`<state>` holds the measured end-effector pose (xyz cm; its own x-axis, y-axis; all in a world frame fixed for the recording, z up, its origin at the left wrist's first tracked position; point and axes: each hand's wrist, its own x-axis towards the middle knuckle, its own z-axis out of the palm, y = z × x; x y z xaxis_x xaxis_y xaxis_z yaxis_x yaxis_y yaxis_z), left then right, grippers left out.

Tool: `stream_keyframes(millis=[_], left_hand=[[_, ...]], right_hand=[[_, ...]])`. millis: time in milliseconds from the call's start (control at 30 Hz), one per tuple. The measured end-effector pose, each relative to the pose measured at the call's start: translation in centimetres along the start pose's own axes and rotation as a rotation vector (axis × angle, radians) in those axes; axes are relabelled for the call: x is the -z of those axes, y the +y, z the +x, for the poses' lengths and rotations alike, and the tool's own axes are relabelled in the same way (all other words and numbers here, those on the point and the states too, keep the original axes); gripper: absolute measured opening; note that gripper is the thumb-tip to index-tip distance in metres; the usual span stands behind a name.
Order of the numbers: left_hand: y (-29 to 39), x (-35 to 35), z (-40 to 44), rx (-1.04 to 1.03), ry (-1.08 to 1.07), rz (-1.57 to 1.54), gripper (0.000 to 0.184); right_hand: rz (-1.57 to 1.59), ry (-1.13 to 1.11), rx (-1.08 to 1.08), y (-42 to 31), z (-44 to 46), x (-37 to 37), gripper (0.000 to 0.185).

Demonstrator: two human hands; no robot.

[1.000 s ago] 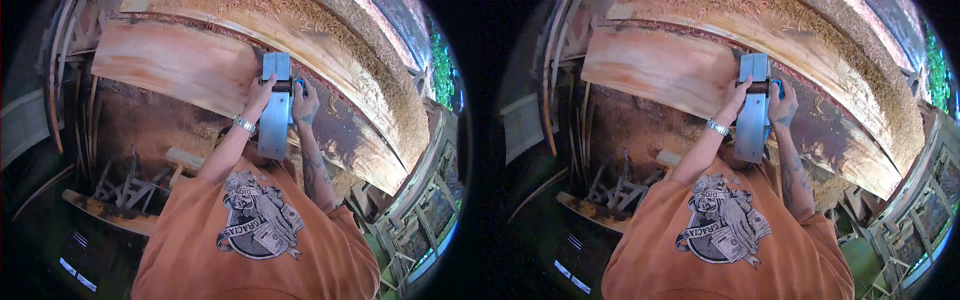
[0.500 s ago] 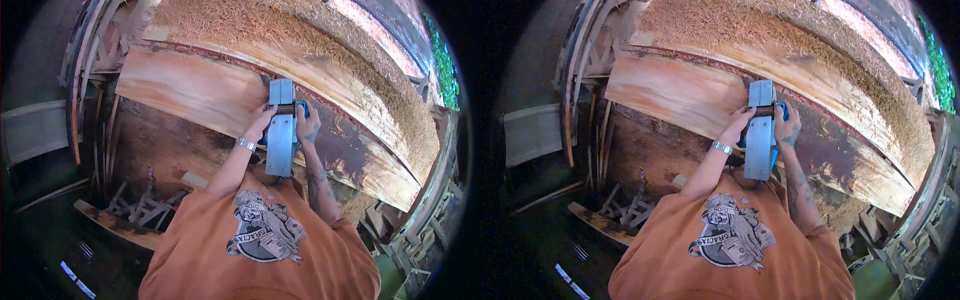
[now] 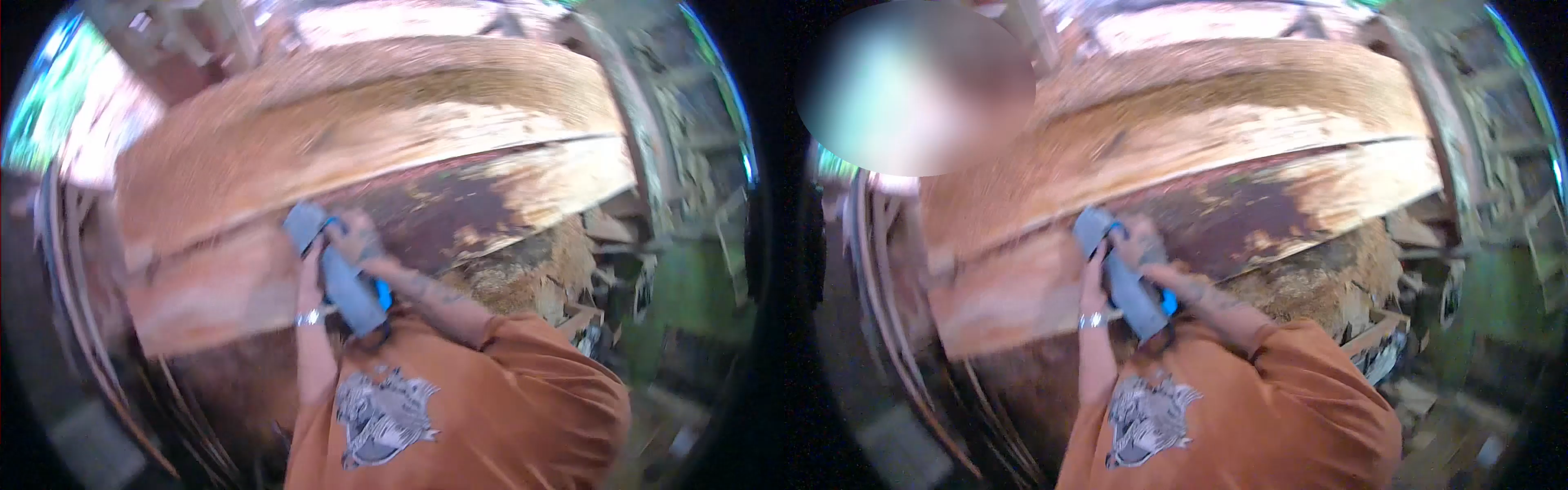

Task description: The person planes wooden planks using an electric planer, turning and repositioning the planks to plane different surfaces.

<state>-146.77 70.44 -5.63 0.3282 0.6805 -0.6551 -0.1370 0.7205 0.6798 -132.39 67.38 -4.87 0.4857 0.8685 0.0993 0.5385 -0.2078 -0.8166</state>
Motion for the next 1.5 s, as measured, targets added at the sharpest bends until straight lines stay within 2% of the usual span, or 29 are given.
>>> stream_keyframes(millis=[33,67,200,300,433,533,600,633,700,733,767,800,833,867,967,1067,1167,1367,1500], left_hand=[[-1.4,2.0,1.9,0.144,-0.054,-0.095,0.053],[-0.9,1.0,1.3,0.156,-0.079,-0.062,0.055],[-0.1,-1.0,0.5,0.095,0.013,0.153,0.060],[-1.7,1.0,2.6,0.095,-0.025,0.192,0.063],[-0.9,0.2,1.5,0.130,-0.017,0.200,0.062],[-0.7,0.5,0.9,0.169,-0.036,0.078,0.054],[-0.9,0.1,1.1,0.135,-0.184,-0.078,0.052],[-0.4,0.0,-0.2,0.110,-0.221,-0.165,0.051],[0.5,-1.0,-1.1,0.120,-0.074,0.030,0.050],[0.4,-0.6,-0.8,0.198,-0.064,-0.050,0.049],[-0.3,-0.3,-0.5,0.152,-0.041,-0.075,0.048],[-0.6,0.6,0.3,0.217,0.013,-0.032,0.047],[-0.5,0.5,0.4,0.194,0.076,0.052,0.045],[-1.5,1.4,1.6,0.204,0.091,-0.014,0.044],[-2.5,2.8,2.2,0.229,0.090,-0.092,0.044],[-2.4,2.1,1.8,0.114,0.114,-0.078,0.044],[-2.4,2.1,1.3,0.124,0.096,-0.106,0.047],[-2.5,2.7,1.6,0.155,0.142,-0.113,0.044],[-2.5,2.8,1.5,0.154,0.109,-0.164,0.043]], right_hand=[[-0.050,-0.067,-0.081,0.8,-0.3,-0.5,0.035],[-0.055,-0.059,-0.125,0.6,-0.7,0.2,0.036],[-0.013,-0.103,-0.199,-0.1,-1.4,0.9,0.041],[-0.014,-0.127,-0.215,-0.1,-1.1,1.3,0.043],[-0.008,-0.145,-0.232,-0.3,-1.2,1.7,0.044],[-0.012,-0.162,-0.263,-0.4,-1.3,2.3,0.045],[-0.030,-0.212,-0.265,-0.4,-1.2,2.2,0.045],[-0.110,-0.078,-0.274,-0.4,-1.5,0.9,0.045],[-0.154,-0.029,-0.239,0.5,-1.9,-0.1,0.042],[-0.159,-0.031,-0.199,0.8,-1.2,0.3,0.041],[-0.172,-0.034,-0.169,1.0,-0.7,0.1,0.040],[-0.182,-0.038,-0.152,1.1,-0.4,-0.1,0.039],[-0.182,-0.057,-0.149,0.9,-0.4,-0.2,0.038],[-0.173,-0.085,-0.149,0.7,-0.5,-0.2,0.036],[-0.136,-0.148,-0.198,-1.0,-0.1,0.6,0.037],[-0.106,-0.149,-0.197,-0.9,-0.2,1.0,0.036],[-0.088,-0.144,-0.158,-0.9,-0.2,1.2,0.036],[-0.065,-0.200,-0.267,-1.8,0.4,1.4,0.038],[-0.094,-0.146,-0.131,-0.1,-0.2,0.4,0.036]])
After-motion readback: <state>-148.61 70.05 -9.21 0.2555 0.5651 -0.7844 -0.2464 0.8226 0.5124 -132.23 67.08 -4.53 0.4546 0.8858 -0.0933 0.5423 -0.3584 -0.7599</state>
